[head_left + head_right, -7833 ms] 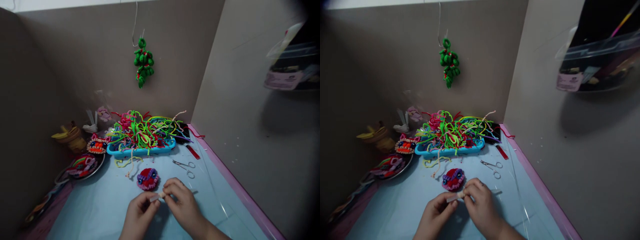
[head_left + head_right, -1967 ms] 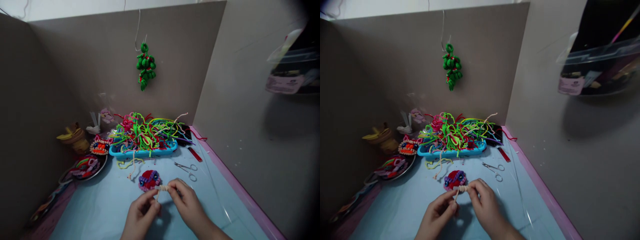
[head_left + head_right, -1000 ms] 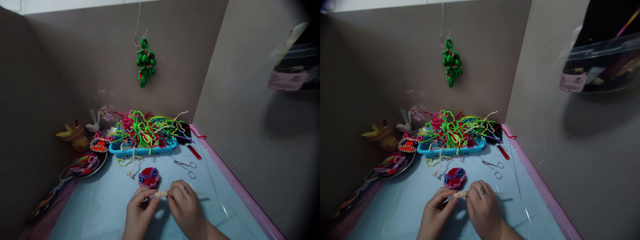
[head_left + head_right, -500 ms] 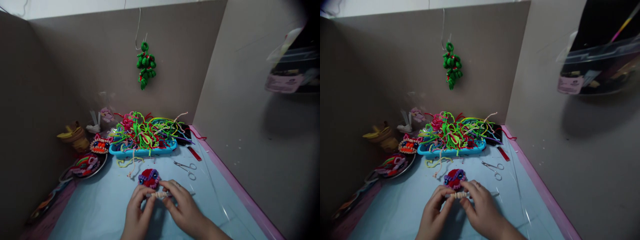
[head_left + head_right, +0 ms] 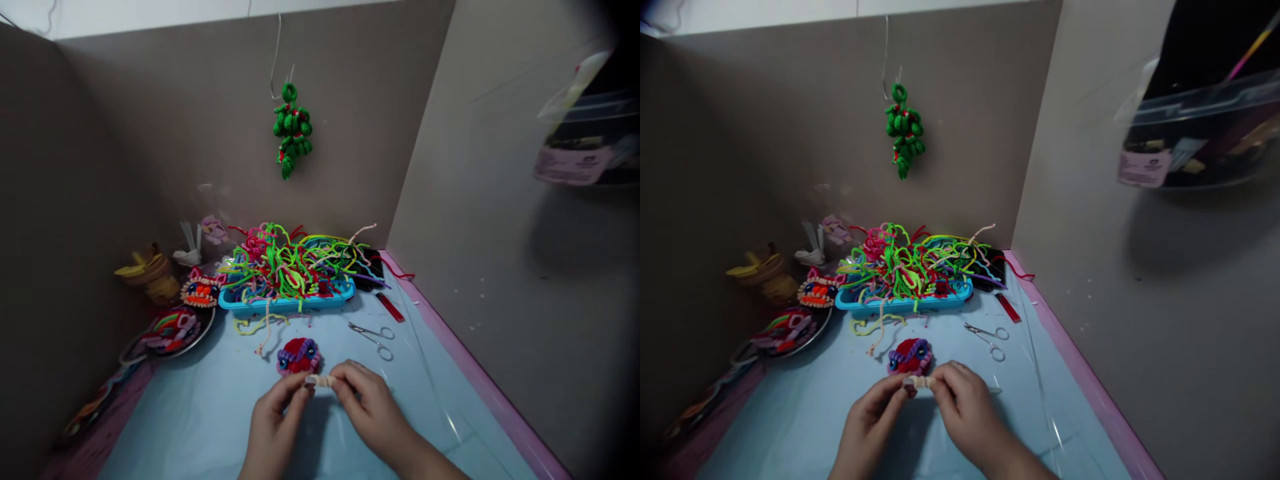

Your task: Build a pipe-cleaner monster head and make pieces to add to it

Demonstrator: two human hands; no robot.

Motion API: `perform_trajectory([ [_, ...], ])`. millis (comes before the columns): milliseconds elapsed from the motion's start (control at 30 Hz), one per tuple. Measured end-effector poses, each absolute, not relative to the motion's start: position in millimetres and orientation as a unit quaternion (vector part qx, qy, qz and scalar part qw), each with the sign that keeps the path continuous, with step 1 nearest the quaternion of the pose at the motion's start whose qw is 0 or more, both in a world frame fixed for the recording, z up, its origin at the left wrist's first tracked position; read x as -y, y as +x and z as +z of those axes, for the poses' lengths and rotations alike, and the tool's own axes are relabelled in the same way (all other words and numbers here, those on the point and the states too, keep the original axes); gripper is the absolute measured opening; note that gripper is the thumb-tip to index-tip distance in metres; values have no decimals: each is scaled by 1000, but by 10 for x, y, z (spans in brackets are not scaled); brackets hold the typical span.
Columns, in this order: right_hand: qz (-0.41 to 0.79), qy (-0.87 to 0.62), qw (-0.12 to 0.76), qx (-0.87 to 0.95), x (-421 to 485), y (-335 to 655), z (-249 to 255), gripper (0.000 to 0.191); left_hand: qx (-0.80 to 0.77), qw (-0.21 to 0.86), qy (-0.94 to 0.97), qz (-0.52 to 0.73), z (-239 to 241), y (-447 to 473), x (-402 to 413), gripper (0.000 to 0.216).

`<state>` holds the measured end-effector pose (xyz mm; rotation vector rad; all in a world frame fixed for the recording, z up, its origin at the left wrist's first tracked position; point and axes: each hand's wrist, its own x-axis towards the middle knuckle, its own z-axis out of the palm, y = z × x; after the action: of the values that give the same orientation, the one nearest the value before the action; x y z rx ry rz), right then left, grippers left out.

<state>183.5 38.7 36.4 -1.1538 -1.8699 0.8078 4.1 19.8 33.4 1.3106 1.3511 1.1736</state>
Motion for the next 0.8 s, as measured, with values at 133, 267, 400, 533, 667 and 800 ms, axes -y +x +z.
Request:
perform_trajectory([
  [133,289,-464,410,731,-382,1824,344,21,-540,471,516,469,377,80,-192,32],
  [267,274,-472,423,723,-380,1813,322,19,-537,521,471,467,406,111,-172,37],
  [400,262,-476,428,722,-386,1814,299,16,-524,565,426,474,434,127,-170,40],
  [533,269,-469,430,723,-391,1811,292,14,-520,570,425,473,445,124,-180,39],
  [667,271,-459,447,719,-397,1799,284,14,-520,551,460,464,405,113,-185,36],
  [800,260,-471,441,718,-393,1795,250,17,-518,538,487,452,368,114,-172,33],
])
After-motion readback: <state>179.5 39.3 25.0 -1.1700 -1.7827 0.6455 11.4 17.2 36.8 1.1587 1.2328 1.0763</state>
